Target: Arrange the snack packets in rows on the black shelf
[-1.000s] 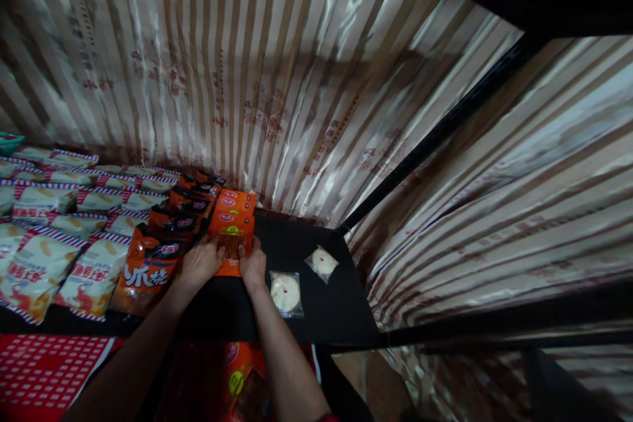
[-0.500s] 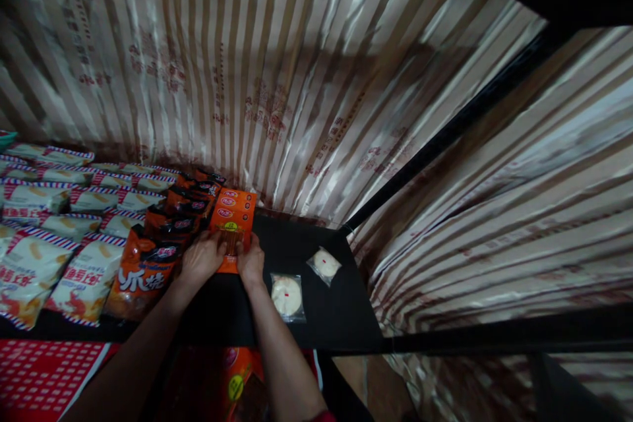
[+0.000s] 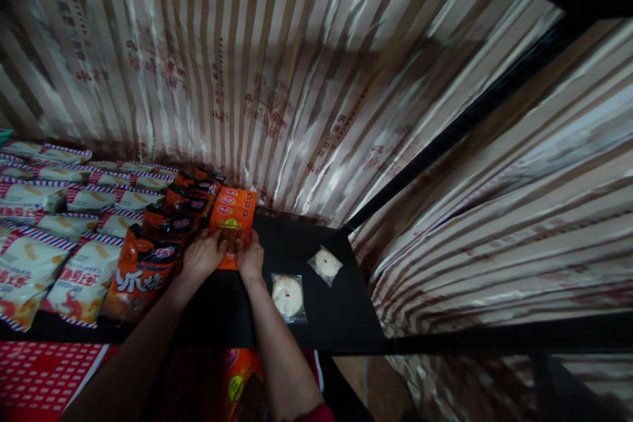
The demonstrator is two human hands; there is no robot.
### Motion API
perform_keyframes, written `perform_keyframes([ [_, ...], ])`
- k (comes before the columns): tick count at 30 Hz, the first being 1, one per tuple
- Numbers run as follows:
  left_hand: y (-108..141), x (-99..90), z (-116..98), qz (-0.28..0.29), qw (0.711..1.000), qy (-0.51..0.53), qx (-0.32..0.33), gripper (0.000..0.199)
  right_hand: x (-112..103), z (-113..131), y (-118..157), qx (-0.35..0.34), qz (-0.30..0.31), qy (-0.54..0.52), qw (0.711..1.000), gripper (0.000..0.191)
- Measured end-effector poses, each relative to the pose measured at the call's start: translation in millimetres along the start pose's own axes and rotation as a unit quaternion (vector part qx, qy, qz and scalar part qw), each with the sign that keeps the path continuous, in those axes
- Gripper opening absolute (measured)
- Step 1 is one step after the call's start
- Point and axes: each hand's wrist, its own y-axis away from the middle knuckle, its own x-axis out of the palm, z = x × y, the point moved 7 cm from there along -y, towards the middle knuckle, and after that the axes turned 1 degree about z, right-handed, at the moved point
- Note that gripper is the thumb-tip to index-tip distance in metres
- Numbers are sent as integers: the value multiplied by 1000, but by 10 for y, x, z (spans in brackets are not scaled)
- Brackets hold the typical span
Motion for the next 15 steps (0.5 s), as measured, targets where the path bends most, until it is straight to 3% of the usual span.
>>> perform_keyframes([
  [15, -33, 40, 39, -8, 1000, -6, -9, 43, 15, 17, 13, -4, -5, 8, 1000, 43],
])
